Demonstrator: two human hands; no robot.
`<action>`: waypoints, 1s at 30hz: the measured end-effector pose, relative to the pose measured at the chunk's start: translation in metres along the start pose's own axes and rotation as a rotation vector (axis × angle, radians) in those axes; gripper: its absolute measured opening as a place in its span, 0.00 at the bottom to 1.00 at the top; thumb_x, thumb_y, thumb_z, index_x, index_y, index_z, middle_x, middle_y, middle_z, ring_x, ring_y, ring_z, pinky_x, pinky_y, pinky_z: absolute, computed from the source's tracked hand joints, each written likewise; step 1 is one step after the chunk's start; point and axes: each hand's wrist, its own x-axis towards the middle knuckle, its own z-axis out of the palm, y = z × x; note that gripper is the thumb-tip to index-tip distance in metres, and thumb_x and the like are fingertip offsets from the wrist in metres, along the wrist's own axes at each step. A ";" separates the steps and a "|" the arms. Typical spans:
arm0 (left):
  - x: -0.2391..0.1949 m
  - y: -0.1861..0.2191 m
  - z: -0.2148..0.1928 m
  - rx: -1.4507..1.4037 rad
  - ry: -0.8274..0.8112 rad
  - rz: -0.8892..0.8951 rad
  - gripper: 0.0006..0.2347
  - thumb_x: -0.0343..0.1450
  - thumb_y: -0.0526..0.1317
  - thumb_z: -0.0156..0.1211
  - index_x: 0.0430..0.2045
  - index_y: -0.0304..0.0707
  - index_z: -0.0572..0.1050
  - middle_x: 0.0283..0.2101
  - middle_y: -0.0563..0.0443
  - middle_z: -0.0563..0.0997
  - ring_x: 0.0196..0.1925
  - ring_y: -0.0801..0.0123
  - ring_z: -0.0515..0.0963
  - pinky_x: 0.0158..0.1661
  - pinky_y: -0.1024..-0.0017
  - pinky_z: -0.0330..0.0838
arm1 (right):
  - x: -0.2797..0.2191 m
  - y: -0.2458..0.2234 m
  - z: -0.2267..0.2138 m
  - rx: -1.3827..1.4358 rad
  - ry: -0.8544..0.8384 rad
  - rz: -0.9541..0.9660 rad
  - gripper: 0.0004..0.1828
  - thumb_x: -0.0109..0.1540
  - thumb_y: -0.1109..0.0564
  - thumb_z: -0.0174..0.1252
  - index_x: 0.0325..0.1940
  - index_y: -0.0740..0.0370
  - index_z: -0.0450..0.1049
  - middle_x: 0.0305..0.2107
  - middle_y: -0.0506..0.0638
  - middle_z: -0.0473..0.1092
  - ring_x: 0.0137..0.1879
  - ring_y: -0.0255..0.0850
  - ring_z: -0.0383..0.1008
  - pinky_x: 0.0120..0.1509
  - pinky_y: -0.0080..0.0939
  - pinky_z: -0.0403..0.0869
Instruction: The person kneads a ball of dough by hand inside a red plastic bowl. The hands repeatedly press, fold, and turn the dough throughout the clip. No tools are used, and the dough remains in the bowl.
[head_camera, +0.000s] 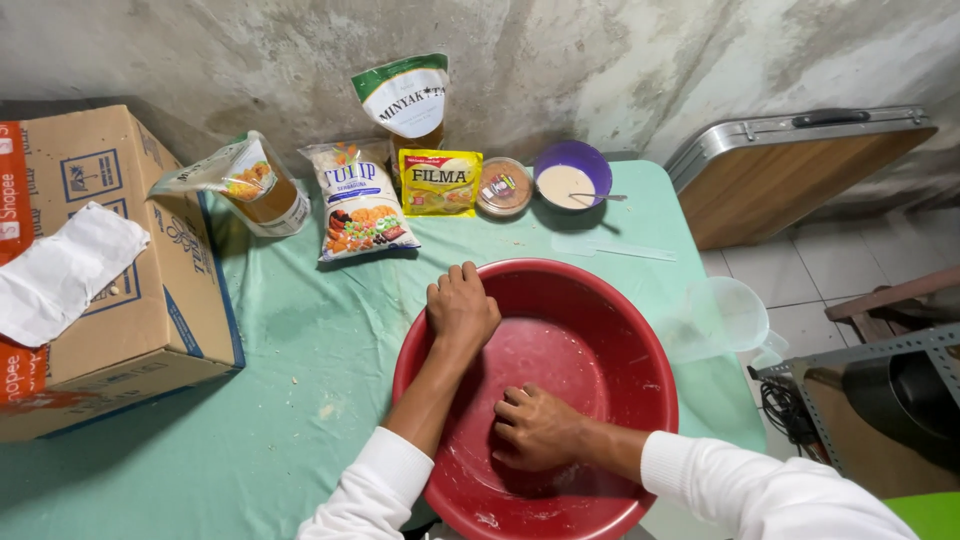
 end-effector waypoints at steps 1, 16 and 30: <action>0.001 0.001 0.000 0.002 -0.005 -0.003 0.16 0.58 0.43 0.60 0.36 0.39 0.73 0.35 0.47 0.77 0.33 0.54 0.78 0.35 0.59 0.70 | 0.004 0.003 0.004 0.006 -0.001 -0.001 0.21 0.59 0.41 0.66 0.24 0.61 0.76 0.27 0.52 0.68 0.33 0.48 0.66 0.32 0.48 0.66; 0.004 0.012 -0.011 0.031 0.012 -0.069 0.13 0.57 0.43 0.61 0.30 0.40 0.72 0.31 0.49 0.76 0.32 0.55 0.75 0.33 0.57 0.65 | 0.036 0.028 0.070 0.028 -0.341 0.205 0.30 0.63 0.39 0.49 0.13 0.57 0.73 0.11 0.52 0.70 0.18 0.49 0.70 0.42 0.59 0.72; 0.006 -0.012 0.007 -0.103 -0.114 0.083 0.17 0.59 0.41 0.54 0.40 0.35 0.71 0.34 0.45 0.74 0.38 0.48 0.80 0.35 0.53 0.72 | 0.013 0.107 0.028 0.522 -0.061 0.854 0.16 0.53 0.44 0.67 0.31 0.53 0.70 0.36 0.52 0.69 0.52 0.54 0.70 0.55 0.55 0.71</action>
